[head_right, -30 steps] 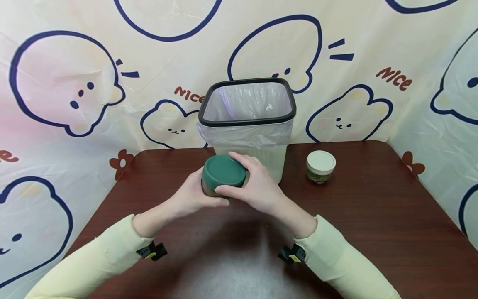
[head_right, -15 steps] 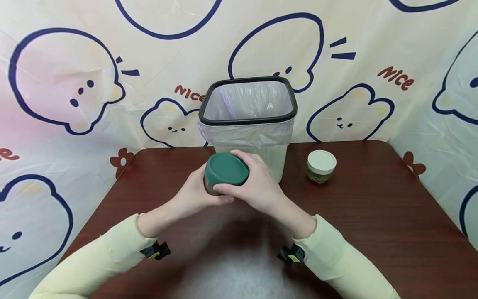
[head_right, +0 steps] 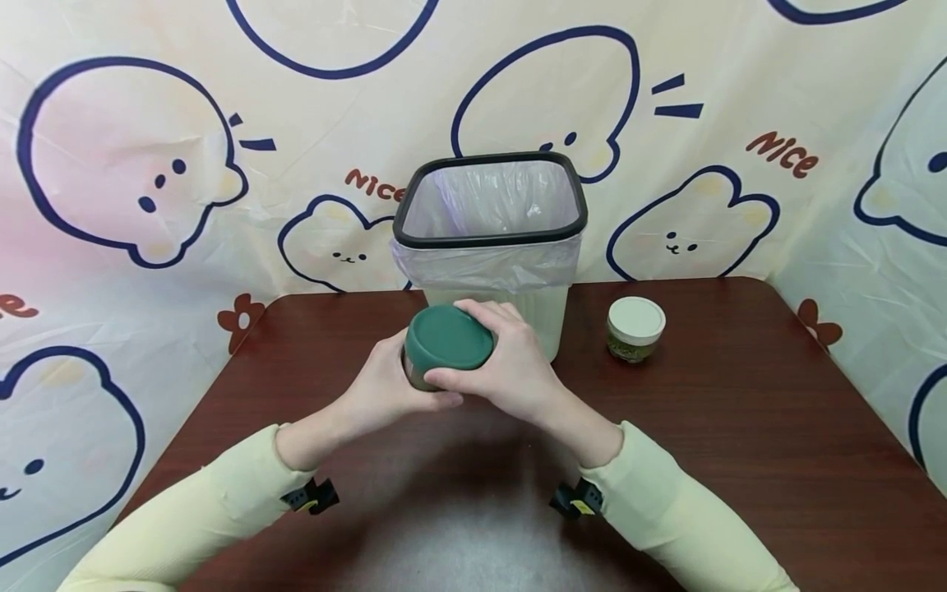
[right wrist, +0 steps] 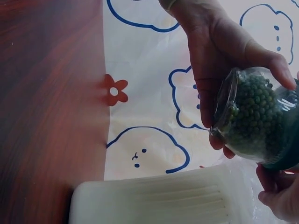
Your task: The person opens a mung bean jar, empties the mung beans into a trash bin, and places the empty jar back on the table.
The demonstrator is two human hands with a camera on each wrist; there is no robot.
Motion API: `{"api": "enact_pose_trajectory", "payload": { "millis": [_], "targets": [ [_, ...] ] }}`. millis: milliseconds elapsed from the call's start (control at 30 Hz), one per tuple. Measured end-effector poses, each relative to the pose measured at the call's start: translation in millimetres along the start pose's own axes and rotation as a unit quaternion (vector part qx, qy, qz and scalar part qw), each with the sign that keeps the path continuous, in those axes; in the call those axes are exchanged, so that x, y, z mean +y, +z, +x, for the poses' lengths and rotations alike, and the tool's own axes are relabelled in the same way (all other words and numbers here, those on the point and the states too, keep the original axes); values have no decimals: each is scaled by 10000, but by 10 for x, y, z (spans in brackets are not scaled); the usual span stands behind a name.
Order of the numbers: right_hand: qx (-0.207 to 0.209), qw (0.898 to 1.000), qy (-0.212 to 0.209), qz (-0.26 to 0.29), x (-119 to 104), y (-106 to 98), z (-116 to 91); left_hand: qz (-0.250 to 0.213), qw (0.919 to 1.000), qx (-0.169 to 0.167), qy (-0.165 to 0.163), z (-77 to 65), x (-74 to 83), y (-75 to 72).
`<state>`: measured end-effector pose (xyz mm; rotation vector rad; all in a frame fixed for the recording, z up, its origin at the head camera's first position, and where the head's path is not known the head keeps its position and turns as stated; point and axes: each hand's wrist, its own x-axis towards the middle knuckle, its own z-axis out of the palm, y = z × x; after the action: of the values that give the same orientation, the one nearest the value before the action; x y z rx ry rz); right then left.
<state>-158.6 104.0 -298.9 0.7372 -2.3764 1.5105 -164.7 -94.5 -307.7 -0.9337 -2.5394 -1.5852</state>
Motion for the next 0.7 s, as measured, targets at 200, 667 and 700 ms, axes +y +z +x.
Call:
{"api": "enact_pose_trajectory", "payload": {
  "millis": [200, 667, 700],
  "targets": [
    [-25, 9999, -129, -19, 22, -16, -3, -163, 9998, -35, 110, 3, -21, 27],
    [-50, 9993, -352, 76, 106, -25, -24, -330, 9986, -214, 361, 19, -83, 66],
    [-75, 9992, -372, 109, 112, -28, -28, -415, 9980, -294, 380, 21, -89, 65]
  ]
}}
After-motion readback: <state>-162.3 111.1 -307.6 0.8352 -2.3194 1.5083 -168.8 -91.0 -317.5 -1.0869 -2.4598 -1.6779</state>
